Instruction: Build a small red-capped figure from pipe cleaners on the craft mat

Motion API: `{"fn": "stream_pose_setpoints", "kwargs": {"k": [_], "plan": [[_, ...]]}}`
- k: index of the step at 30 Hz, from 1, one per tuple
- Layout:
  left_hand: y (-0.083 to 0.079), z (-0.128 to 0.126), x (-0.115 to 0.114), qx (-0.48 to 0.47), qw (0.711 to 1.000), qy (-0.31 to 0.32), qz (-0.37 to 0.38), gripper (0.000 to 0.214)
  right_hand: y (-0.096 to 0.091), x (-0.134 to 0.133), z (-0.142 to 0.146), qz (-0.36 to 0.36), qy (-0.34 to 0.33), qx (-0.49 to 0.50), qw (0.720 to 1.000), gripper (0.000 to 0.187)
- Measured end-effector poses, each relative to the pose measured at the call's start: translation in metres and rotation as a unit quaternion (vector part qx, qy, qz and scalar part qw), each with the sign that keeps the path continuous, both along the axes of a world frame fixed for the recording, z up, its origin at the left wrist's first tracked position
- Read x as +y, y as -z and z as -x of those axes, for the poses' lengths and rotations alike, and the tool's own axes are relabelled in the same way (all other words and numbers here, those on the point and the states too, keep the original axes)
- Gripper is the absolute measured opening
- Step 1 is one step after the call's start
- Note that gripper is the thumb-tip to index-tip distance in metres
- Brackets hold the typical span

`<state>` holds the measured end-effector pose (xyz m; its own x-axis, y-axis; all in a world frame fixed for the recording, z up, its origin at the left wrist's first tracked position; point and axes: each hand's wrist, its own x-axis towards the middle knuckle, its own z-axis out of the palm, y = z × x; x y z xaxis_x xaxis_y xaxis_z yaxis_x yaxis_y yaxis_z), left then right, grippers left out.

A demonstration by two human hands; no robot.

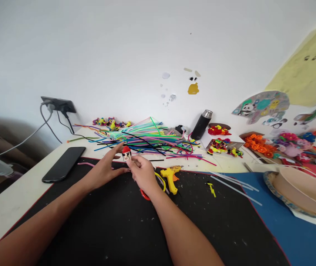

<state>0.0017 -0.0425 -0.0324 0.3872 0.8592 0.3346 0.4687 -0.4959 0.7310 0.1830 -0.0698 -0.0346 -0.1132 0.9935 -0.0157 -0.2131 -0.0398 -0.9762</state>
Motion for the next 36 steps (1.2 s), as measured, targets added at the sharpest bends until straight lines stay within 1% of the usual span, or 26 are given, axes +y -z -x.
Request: {"fn": "stream_pose_setpoints", "kwargs": {"k": [4,9,13,17,22,29,36], "plan": [[-0.001,-0.007,-0.006,-0.001,1.000,-0.012,0.014,0.085,-0.007,-0.004,-0.004,0.009,-0.001,0.036,0.999,0.041],[-0.002,-0.008,-0.008,-0.048,0.999,-0.008,0.003,0.079,-0.010,-0.009,-0.001,0.033,-0.030,0.052,0.998,0.041],[-0.001,-0.007,-0.009,-0.058,0.998,0.001,-0.008,0.076,-0.010,-0.011,-0.001,0.038,-0.046,0.043,0.997,0.042],[-0.001,-0.006,-0.009,-0.061,0.998,-0.002,-0.014,0.071,-0.009,-0.011,-0.001,0.047,-0.049,0.035,0.997,0.049],[0.000,-0.002,-0.008,-0.070,0.997,-0.010,0.000,0.069,-0.007,-0.010,0.000,0.045,-0.045,0.027,0.998,0.053],[0.003,0.001,-0.007,-0.072,0.997,-0.012,0.005,0.064,-0.006,-0.011,0.001,0.054,-0.048,0.019,0.997,0.053],[-0.001,0.000,-0.008,-0.073,0.997,-0.015,0.008,0.056,-0.007,-0.012,0.001,0.053,-0.052,0.009,0.997,0.049]]}}
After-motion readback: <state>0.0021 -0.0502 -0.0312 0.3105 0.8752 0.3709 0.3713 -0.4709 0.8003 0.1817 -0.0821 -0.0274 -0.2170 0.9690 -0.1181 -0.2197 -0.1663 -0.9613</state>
